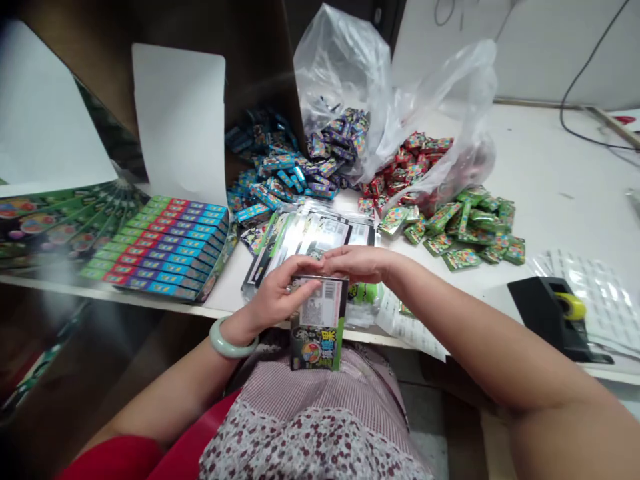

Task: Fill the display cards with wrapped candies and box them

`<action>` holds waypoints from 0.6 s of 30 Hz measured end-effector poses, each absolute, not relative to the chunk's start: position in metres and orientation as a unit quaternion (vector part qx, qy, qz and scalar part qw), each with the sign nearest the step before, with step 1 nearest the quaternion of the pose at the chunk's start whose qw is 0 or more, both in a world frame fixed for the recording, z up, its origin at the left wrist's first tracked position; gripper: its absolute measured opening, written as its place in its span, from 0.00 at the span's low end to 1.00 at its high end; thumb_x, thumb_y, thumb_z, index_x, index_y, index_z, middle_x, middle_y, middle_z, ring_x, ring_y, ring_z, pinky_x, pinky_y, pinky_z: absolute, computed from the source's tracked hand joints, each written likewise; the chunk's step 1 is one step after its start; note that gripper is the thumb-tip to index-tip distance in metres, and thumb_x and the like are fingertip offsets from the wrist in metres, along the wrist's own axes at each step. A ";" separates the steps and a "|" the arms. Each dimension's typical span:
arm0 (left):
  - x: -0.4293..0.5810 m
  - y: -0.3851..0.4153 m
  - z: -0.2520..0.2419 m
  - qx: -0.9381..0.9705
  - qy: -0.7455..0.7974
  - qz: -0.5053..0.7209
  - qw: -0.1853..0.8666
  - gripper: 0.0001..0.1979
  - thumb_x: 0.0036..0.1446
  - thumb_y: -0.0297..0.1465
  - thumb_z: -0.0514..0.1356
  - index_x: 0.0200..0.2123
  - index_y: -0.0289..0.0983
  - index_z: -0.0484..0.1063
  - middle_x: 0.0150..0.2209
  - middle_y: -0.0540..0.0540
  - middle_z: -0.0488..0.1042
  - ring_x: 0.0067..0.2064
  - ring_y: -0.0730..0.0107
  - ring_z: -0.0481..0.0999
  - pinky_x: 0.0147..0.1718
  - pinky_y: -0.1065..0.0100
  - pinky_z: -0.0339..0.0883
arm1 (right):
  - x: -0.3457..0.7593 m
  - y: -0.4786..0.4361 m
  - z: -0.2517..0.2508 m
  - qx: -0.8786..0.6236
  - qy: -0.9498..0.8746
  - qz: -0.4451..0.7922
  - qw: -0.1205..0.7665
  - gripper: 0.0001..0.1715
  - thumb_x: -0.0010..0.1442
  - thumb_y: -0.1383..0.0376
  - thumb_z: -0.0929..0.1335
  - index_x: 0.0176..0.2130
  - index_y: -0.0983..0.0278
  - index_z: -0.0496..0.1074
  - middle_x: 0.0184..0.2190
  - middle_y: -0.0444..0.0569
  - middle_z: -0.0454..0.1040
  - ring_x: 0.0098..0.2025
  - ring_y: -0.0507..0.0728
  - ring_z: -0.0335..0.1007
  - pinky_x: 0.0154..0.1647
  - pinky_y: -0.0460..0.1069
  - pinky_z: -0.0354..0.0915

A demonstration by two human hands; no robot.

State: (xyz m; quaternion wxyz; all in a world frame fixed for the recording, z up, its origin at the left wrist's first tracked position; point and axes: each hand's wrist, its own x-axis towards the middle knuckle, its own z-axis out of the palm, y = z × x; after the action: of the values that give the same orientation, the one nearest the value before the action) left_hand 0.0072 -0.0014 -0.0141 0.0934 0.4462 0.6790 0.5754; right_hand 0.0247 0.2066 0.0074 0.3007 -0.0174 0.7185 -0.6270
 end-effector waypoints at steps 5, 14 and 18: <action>-0.023 -0.017 -0.006 0.206 0.684 0.699 -0.012 0.06 0.56 0.28 0.61 0.39 0.39 0.74 0.37 0.49 0.75 0.38 0.72 0.74 0.37 0.72 0.69 | 0.065 0.209 0.000 0.032 0.599 -0.766 0.233 0.20 0.56 0.56 0.71 0.46 0.63 0.69 0.39 0.48 0.74 0.37 0.51 0.71 0.37 0.47 0.70; -0.054 -0.026 -0.033 0.021 0.691 0.722 -0.013 0.15 0.45 0.28 0.68 0.39 0.42 0.74 0.32 0.55 0.75 0.35 0.73 0.72 0.38 0.70 0.67 | 0.112 0.230 -0.032 0.150 0.724 -0.663 -0.119 0.28 0.58 0.59 0.68 0.57 0.59 0.61 0.45 0.50 0.75 0.37 0.52 0.73 0.38 0.49 0.70; -0.059 -0.053 -0.044 0.058 0.803 0.593 0.005 0.16 0.46 0.35 0.70 0.39 0.49 0.73 0.33 0.57 0.72 0.37 0.67 0.71 0.44 0.62 0.66 | 0.148 0.293 -0.044 0.224 0.820 -0.502 -0.159 0.16 0.58 0.58 0.67 0.45 0.63 0.72 0.43 0.52 0.77 0.41 0.56 0.73 0.44 0.53 0.69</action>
State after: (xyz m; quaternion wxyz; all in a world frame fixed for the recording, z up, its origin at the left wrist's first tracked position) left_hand -0.0594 -0.0530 -0.0443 0.0046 0.0576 0.8028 0.5934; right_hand 0.1475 0.2930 -0.0441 -0.1586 0.2242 0.8200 -0.5021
